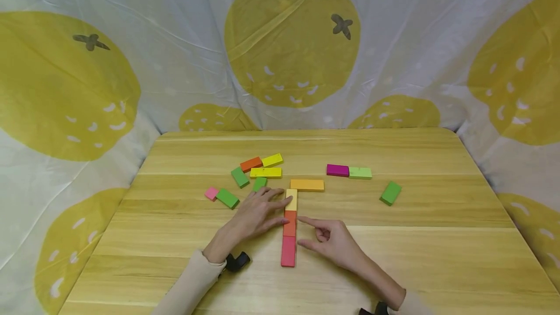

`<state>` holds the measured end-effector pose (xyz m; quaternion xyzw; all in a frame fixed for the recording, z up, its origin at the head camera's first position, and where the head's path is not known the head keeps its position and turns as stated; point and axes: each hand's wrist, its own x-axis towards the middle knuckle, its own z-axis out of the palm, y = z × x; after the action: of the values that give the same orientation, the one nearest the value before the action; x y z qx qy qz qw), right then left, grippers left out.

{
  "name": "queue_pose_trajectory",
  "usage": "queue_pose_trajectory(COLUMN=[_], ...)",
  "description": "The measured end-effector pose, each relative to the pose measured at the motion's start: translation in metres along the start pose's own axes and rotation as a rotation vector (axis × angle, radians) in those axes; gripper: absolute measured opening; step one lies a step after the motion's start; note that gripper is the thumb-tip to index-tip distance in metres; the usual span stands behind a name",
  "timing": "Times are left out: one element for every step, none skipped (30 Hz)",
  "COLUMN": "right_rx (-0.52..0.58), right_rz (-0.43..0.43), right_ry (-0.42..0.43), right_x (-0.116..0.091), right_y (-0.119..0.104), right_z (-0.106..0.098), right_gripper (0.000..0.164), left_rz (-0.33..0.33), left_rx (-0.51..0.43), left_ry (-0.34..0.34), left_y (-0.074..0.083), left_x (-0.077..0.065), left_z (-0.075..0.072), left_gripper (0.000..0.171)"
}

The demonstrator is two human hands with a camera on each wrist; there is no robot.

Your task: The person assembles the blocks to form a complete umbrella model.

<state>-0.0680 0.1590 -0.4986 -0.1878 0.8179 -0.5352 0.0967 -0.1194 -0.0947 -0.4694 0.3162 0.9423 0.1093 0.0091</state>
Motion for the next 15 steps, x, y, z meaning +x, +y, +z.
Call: queue_pose_trajectory(right_rx=[0.001,0.003,-0.003,-0.006,-0.010,-0.017,-0.025,-0.035,-0.041,-0.046,-0.052,-0.058,-0.064,-0.070,-0.075], right_rz=[-0.010,-0.020,-0.025,-0.029,-0.030,-0.028,-0.026,-0.021,-0.014,-0.008,0.004,0.016,0.026,0.034,0.039], right_ry=[0.025,0.051,0.072,0.089,0.102,0.114,0.123,0.129,0.132,0.134,0.137,0.141,0.145,0.149,0.153], right_x=[0.004,0.009,0.014,0.020,0.025,0.031,0.036,0.042,0.047,0.051,0.055,0.059,0.063,0.066,0.069], right_y=[0.001,0.003,0.004,0.006,0.007,0.009,0.011,0.012,0.013,0.014,0.015,0.016,0.016,0.017,0.017], right_z=[-0.004,-0.007,-0.011,-0.013,-0.015,-0.017,-0.019,-0.020,-0.021,-0.021,-0.021,-0.021,-0.020,-0.019,-0.019], right_gripper=[0.051,0.050,0.050,0.050,0.050,0.050,0.050,0.050,0.051,0.051,0.052,0.052,0.053,0.053,0.053], left_rz=[0.001,0.001,0.000,-0.001,-0.002,-0.002,-0.001,-0.002,-0.002,-0.003,-0.004,-0.005,-0.006,-0.007,-0.008], left_rx=[0.002,0.005,0.008,0.012,0.015,0.018,0.019,0.017,0.016,0.014,0.011,0.008,0.005,0.003,0.004], left_ry=[0.000,0.000,-0.001,-0.001,-0.001,0.000,0.001,0.000,0.000,-0.001,-0.002,-0.004,-0.007,-0.007,-0.007], left_y=[0.000,0.000,0.000,0.000,0.000,0.000,0.000,0.000,0.000,0.000,0.000,0.000,0.000,0.000,0.000], left_x=[0.000,0.000,0.001,0.001,0.001,0.001,0.001,0.001,0.001,0.001,0.001,0.001,0.001,0.001,0.001], left_z=[0.000,0.001,0.001,0.001,0.001,0.001,0.001,0.001,0.001,0.001,0.001,0.001,0.001,0.001,0.001], left_gripper=[0.058,0.058,0.058,0.058,0.057,0.057,0.057,0.057,0.057,0.057,0.057,0.057,0.057,0.057,0.057])
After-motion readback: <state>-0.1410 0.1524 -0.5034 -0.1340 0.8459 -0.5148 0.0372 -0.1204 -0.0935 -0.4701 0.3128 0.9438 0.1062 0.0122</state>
